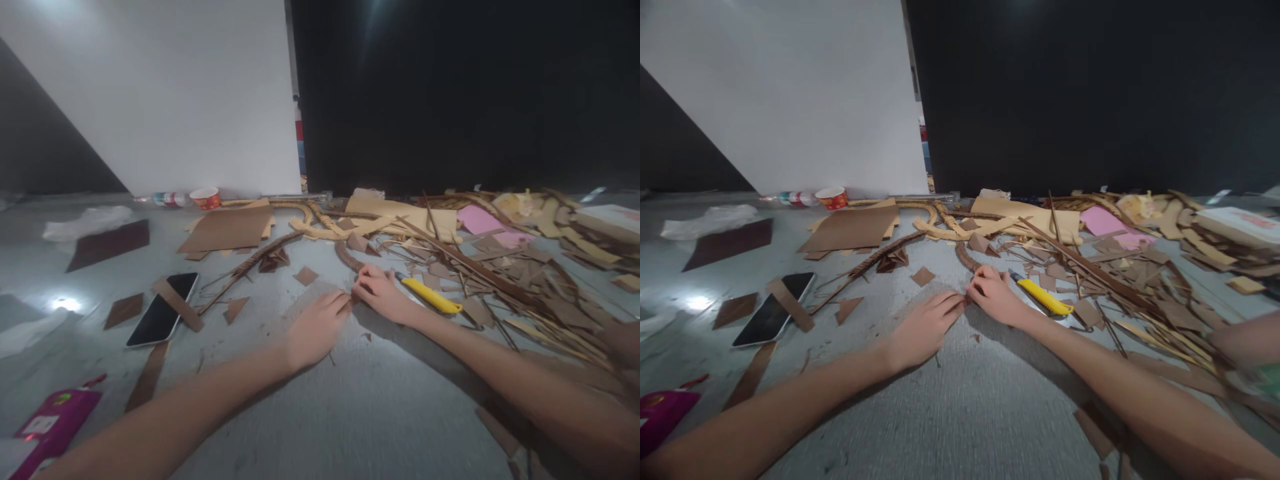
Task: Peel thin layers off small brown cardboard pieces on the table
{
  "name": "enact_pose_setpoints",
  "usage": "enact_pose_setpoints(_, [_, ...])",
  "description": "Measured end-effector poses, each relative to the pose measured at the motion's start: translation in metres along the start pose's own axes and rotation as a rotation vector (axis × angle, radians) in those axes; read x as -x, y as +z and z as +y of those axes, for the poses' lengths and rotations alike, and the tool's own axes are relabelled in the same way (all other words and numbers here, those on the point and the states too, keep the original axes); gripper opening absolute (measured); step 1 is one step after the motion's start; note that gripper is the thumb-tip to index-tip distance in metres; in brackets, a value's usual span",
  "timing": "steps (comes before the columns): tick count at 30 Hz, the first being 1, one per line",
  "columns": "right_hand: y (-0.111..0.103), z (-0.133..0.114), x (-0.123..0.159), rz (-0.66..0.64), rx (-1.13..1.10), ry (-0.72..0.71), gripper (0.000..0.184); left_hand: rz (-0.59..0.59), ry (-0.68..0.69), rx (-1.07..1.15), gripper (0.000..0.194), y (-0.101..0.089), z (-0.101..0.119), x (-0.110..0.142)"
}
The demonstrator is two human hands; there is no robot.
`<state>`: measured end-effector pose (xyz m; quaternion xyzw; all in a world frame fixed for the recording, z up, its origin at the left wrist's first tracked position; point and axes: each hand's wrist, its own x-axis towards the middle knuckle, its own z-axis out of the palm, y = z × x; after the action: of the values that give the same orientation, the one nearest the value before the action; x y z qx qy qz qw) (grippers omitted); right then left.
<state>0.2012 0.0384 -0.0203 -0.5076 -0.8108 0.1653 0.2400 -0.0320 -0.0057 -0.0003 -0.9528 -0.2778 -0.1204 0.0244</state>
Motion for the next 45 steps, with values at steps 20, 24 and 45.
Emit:
enact_pose_setpoints(20, [-0.022,0.013,0.007,0.014,0.159,-0.650,0.024,0.019,0.012,-0.013,0.044,-0.002,0.002,-0.001])
enact_pose_setpoints(24, [-0.029,0.011,0.007,-0.082,0.123,-0.668,0.021,0.038,-0.007,0.015,0.044,-0.001,0.002,-0.001])
enact_pose_setpoints(45, [-0.025,0.009,0.012,-0.076,0.386,-0.734,0.030,0.155,-0.196,0.590,0.067,0.020,-0.027,-0.003])
